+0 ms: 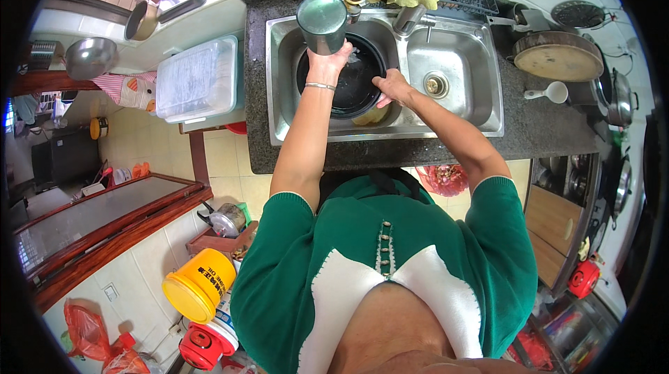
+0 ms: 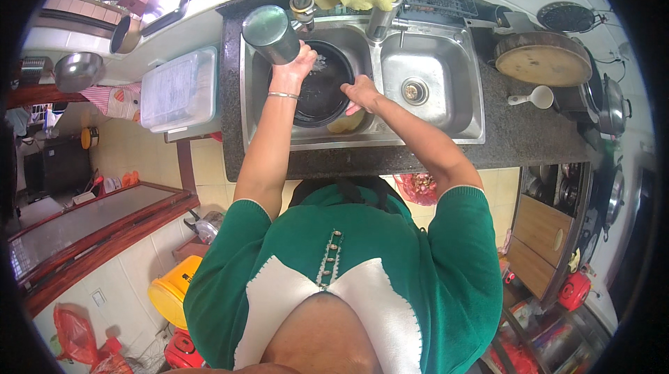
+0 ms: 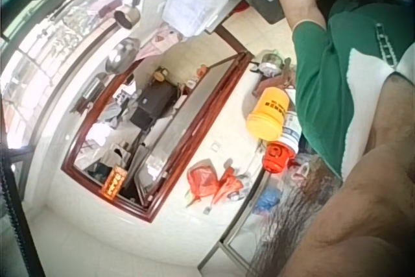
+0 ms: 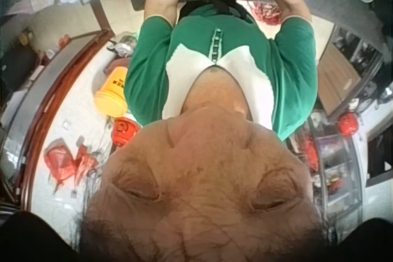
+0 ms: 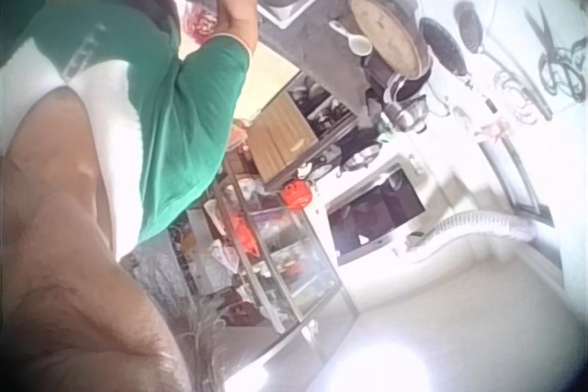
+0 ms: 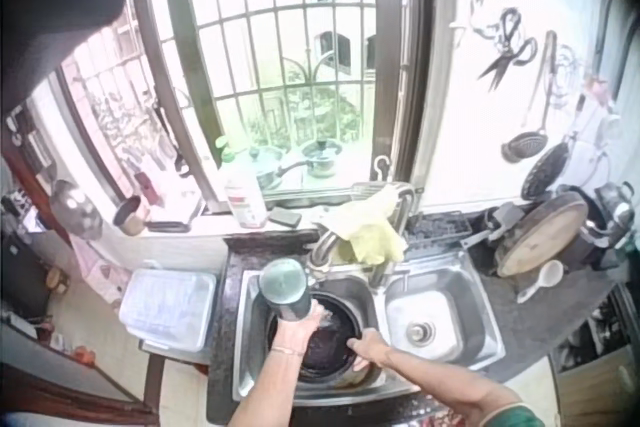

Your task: The person washes a ladle and a rice cooker pot in a sink using a sponge, wipes the pot with a cloth, and then places the pot inside a rice cooker base.

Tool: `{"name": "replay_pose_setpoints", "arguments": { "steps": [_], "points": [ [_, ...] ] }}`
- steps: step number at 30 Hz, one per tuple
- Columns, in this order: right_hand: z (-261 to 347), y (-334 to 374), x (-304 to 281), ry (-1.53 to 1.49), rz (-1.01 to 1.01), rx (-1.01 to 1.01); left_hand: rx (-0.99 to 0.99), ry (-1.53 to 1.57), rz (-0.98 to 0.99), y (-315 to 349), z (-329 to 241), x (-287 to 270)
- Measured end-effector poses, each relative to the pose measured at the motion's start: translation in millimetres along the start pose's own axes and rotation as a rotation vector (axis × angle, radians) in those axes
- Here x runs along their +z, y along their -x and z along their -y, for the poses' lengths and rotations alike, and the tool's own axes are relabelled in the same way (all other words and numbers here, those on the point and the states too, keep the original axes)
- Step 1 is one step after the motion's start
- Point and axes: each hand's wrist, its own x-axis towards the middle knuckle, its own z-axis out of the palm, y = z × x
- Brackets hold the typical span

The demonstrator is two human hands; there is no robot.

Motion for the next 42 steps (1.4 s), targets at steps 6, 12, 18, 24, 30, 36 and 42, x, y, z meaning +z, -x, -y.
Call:
{"name": "replay_pose_setpoints", "arguments": {
  "steps": [6,12,18,24,30,36,42],
  "points": [
    [-2.0,-2.4,-2.6,-0.131,0.148,0.125,0.548,-1.573,-0.257,4.5,-32.0,-51.1],
    [-1.6,16.6,-15.8,-0.235,0.213,0.188,0.308,-2.352,0.074,23.4,-83.9,-21.8],
    [18.3,35.1,-19.5,-0.117,0.327,0.166,-0.29,-2.231,0.05,33.4,-114.7,-21.1],
    [26.3,31.6,-55.2,0.139,0.279,0.018,-0.761,-1.707,-0.307,51.6,-83.3,1.6],
    [17.9,12.4,-49.0,-0.022,0.273,0.013,-1.126,-1.605,-0.344,71.0,-107.8,40.2],
    [-27.6,-19.5,-0.5,-0.563,0.284,0.108,-0.771,-1.812,-0.569,88.6,-120.7,73.6],
    [-37.9,-45.9,45.2,-0.881,0.364,0.136,-0.051,-1.753,-0.449,108.9,-105.6,24.5]
  ]
}}
